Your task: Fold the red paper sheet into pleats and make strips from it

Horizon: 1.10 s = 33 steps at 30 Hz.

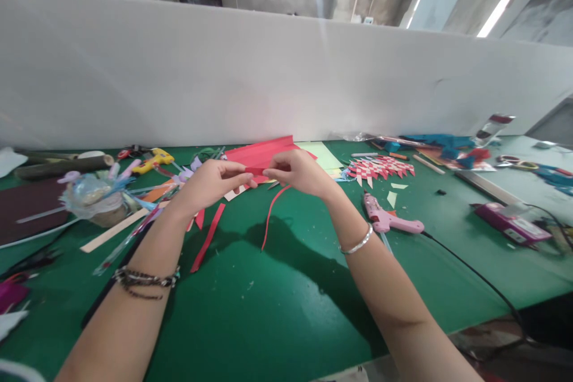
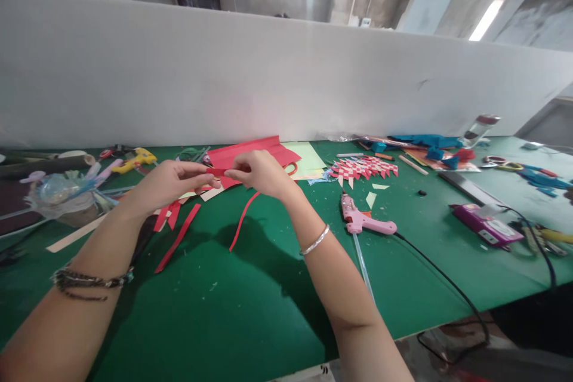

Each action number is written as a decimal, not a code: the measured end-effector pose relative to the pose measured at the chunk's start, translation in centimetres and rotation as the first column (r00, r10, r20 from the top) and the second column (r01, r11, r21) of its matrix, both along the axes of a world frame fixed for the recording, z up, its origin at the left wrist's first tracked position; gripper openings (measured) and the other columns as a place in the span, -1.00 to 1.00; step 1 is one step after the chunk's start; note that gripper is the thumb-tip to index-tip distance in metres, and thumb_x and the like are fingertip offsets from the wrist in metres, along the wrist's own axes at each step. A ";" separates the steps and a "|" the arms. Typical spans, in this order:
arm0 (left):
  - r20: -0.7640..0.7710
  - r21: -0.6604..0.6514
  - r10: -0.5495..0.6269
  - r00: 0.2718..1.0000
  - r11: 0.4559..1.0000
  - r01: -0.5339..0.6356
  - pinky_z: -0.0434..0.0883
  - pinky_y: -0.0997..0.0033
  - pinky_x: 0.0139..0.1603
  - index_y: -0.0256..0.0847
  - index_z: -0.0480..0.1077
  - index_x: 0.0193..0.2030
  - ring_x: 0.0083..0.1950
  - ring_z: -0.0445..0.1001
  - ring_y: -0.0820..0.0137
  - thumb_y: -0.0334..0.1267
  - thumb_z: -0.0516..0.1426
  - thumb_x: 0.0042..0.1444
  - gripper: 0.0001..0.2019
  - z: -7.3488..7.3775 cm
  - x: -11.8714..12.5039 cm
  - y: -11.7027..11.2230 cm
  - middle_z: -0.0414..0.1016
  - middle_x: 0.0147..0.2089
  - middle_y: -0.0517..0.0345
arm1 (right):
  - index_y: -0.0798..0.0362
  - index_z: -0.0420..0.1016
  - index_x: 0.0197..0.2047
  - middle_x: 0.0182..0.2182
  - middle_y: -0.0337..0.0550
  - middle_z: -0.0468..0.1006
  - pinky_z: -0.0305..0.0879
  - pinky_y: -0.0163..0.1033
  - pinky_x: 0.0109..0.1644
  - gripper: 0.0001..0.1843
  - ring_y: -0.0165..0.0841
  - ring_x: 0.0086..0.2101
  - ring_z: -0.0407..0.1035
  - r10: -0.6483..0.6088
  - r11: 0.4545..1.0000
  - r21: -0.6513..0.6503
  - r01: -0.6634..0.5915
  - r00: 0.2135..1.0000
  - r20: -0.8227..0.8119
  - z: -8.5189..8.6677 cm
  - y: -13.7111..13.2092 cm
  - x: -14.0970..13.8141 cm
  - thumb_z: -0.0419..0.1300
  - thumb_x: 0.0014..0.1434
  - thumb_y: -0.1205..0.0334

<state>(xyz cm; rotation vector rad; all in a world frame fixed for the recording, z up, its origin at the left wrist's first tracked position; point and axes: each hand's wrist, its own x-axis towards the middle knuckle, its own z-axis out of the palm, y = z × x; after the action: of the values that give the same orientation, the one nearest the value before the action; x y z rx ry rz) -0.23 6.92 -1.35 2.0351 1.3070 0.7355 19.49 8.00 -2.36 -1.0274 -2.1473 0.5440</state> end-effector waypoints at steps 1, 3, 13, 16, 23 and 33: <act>0.007 -0.002 -0.001 1.000 1.000 0.001 0.36 0.52 -0.39 -0.21 0.52 -0.35 -0.39 0.43 0.45 -0.03 0.10 0.04 -0.70 -0.1 -0.1 0.1 0.58 -0.33 0.11 | 0.13 0.28 -0.58 -0.67 -0.33 0.30 -0.07 -0.37 -0.50 -0.69 -0.57 -0.61 0.08 0.001 1.000 0.005 -0.001 1.000 -0.002 0.0 0.0 0.0 0.13 0.12 0.16; 0.002 0.002 0.002 1.000 1.000 -0.002 0.36 0.50 -0.38 -0.21 0.52 -0.35 -0.40 0.42 0.45 -0.02 0.07 0.06 -0.68 -0.1 -0.2 0.2 0.58 -0.32 0.09 | 0.13 0.29 -0.58 -0.66 -0.33 0.29 -0.07 -0.37 -0.49 -0.70 -0.57 -0.60 0.08 -0.002 1.000 0.016 0.002 1.000 -0.007 0.0 0.0 0.0 0.13 0.12 0.17; -0.094 0.071 0.056 0.994 0.996 -0.050 0.24 0.56 -0.54 -0.19 0.54 -0.39 -0.53 0.33 0.50 0.02 0.05 0.06 -0.64 0.2 -0.8 0.2 0.51 -0.50 0.16 | 0.11 0.27 -0.56 -0.64 -0.37 0.17 -0.11 -0.35 -0.48 -0.73 -0.55 -0.57 0.01 0.014 0.999 0.041 -0.015 0.999 0.029 0.1 0.1 0.3 0.17 0.07 0.16; -0.088 0.059 0.109 0.990 0.993 -0.104 0.20 0.56 -0.59 -0.18 0.54 -0.39 -0.56 0.30 0.52 0.02 0.07 0.04 -0.66 0.4 -1.2 0.1 0.51 -0.50 0.16 | 0.12 0.28 -0.54 -0.64 -0.36 0.21 -0.10 -0.36 -0.48 -0.79 -0.55 -0.57 0.03 0.036 0.999 0.003 -0.036 0.999 0.039 0.2 0.0 0.6 0.16 0.07 0.23; -0.003 0.037 0.123 0.992 0.992 -0.123 0.18 0.54 -0.59 -0.20 0.51 -0.48 -0.55 0.31 0.48 -0.06 0.08 0.04 -0.70 0.7 -1.8 0.1 0.42 -0.60 0.18 | 0.14 0.37 -0.47 -0.67 -0.33 0.31 -0.03 -0.40 -0.54 -0.83 -0.57 -0.62 0.11 0.042 0.994 -0.100 -0.045 0.999 -0.023 0.4 0.3 1.6 0.13 0.08 0.22; 0.072 0.002 0.185 0.980 0.983 -0.186 0.21 0.55 -0.48 -0.23 0.50 -0.49 -0.49 0.25 0.52 -0.11 0.11 0.03 -0.74 0.9 -2.9 0.4 0.49 -0.51 0.20 | 0.16 0.41 -0.44 -0.56 -0.19 0.52 0.15 -0.43 -0.54 -0.82 -0.56 -0.63 0.28 -0.090 0.971 -0.239 0.017 0.950 -0.300 0.6 0.8 3.0 0.16 0.07 0.21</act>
<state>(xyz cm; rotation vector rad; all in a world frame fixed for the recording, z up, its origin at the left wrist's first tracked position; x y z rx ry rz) -3.09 7.28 -0.45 1.8925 1.4678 0.8912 22.45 8.84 -1.81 -1.0446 -1.8028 0.8876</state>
